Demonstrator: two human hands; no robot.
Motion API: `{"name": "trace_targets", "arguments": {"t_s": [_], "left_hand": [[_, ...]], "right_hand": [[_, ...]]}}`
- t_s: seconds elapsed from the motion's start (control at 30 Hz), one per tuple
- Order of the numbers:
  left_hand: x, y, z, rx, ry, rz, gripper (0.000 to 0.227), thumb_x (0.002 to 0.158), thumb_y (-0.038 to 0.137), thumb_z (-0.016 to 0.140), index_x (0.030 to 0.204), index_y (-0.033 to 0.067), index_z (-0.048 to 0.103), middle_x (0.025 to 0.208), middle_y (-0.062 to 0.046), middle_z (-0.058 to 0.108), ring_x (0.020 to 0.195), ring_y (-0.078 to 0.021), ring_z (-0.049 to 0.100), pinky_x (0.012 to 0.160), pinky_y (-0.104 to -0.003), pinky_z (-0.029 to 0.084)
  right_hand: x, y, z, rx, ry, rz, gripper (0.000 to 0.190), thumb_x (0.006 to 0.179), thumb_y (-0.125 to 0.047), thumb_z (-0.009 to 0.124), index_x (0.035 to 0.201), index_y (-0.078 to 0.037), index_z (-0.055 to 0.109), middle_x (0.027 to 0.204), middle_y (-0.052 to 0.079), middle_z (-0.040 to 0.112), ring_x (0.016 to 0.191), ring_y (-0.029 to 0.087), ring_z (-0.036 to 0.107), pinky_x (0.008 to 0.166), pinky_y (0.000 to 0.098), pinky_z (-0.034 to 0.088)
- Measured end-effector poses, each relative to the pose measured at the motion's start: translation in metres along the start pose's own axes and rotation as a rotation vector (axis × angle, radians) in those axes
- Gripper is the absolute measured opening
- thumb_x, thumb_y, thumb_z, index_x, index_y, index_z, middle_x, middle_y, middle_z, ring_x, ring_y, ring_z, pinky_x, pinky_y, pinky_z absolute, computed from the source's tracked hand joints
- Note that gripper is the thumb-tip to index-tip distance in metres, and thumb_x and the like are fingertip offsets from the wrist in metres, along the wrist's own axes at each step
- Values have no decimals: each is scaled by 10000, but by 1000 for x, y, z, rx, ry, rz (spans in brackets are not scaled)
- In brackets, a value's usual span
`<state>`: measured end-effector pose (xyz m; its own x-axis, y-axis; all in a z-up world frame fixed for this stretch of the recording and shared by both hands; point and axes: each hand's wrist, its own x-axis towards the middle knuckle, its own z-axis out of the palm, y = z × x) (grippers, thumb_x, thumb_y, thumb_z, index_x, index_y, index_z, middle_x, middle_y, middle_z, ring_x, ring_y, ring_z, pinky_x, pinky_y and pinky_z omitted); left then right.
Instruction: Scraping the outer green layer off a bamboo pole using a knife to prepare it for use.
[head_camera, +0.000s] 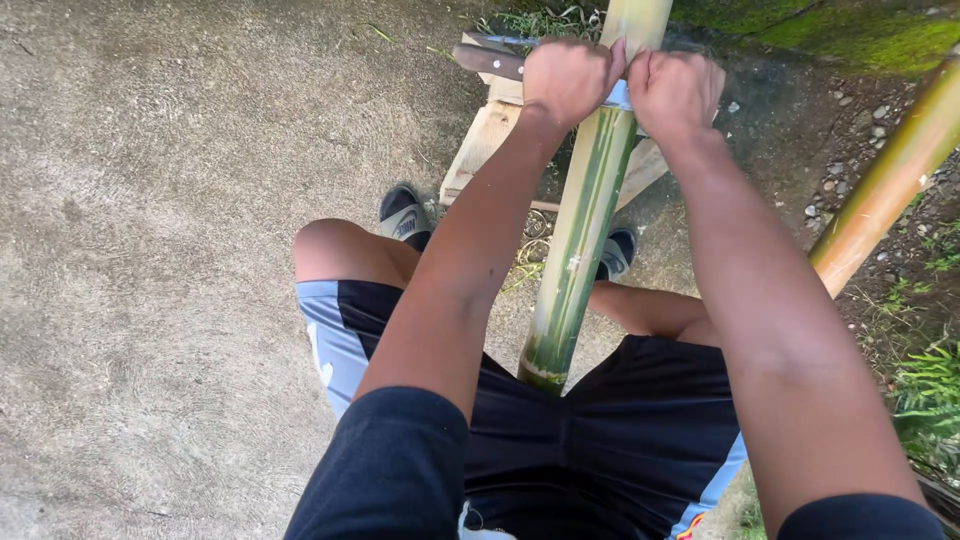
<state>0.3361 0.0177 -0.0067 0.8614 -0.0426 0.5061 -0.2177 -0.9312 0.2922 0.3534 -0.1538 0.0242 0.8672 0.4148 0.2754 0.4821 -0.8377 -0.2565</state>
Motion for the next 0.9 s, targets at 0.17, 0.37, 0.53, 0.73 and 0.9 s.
{"name": "trace_targets", "arguments": {"t_s": [0.17, 0.37, 0.53, 0.73, 0.9], "left_hand": [[-1, 3, 1, -52, -28, -31, 519, 955, 385, 540, 488, 194, 658, 521, -62, 669, 466, -255, 650, 452, -407, 515], [-2, 0, -3, -16, 69, 60, 480, 953, 355, 573, 510, 179, 632, 517, -58, 652, 482, -247, 641, 497, -393, 515], [-6, 1, -4, -40, 127, 72, 460, 950, 344, 591, 522, 177, 616, 526, -52, 646, 493, -247, 635, 524, -388, 511], [-10, 2, -12, -46, 144, 70, 452, 936, 337, 612, 513, 176, 605, 503, -50, 620, 464, -251, 611, 501, -396, 489], [-13, 4, -9, -50, 151, 79, 457, 935, 336, 615, 508, 176, 585, 503, -52, 614, 464, -254, 607, 512, -393, 499]], "right_hand": [[-2, 5, 5, -93, 101, -106, 367, 1011, -230, 625, 675, -102, 696, 683, 120, 668, 560, 351, 628, 582, 480, 494], [-4, 10, 12, -78, 79, -132, 414, 1046, -174, 607, 640, -100, 636, 691, 111, 659, 532, 314, 600, 572, 454, 487], [-9, 13, 13, -126, 165, -213, 369, 990, -120, 582, 622, -104, 596, 690, 88, 637, 574, 296, 613, 583, 437, 480], [-15, 10, 14, -147, 221, -238, 336, 955, -123, 598, 620, -119, 584, 684, 69, 637, 594, 292, 625, 605, 437, 479], [-20, 8, 12, -97, 200, -222, 326, 960, -118, 608, 635, -107, 590, 686, 94, 631, 589, 308, 619, 602, 440, 485]]}}
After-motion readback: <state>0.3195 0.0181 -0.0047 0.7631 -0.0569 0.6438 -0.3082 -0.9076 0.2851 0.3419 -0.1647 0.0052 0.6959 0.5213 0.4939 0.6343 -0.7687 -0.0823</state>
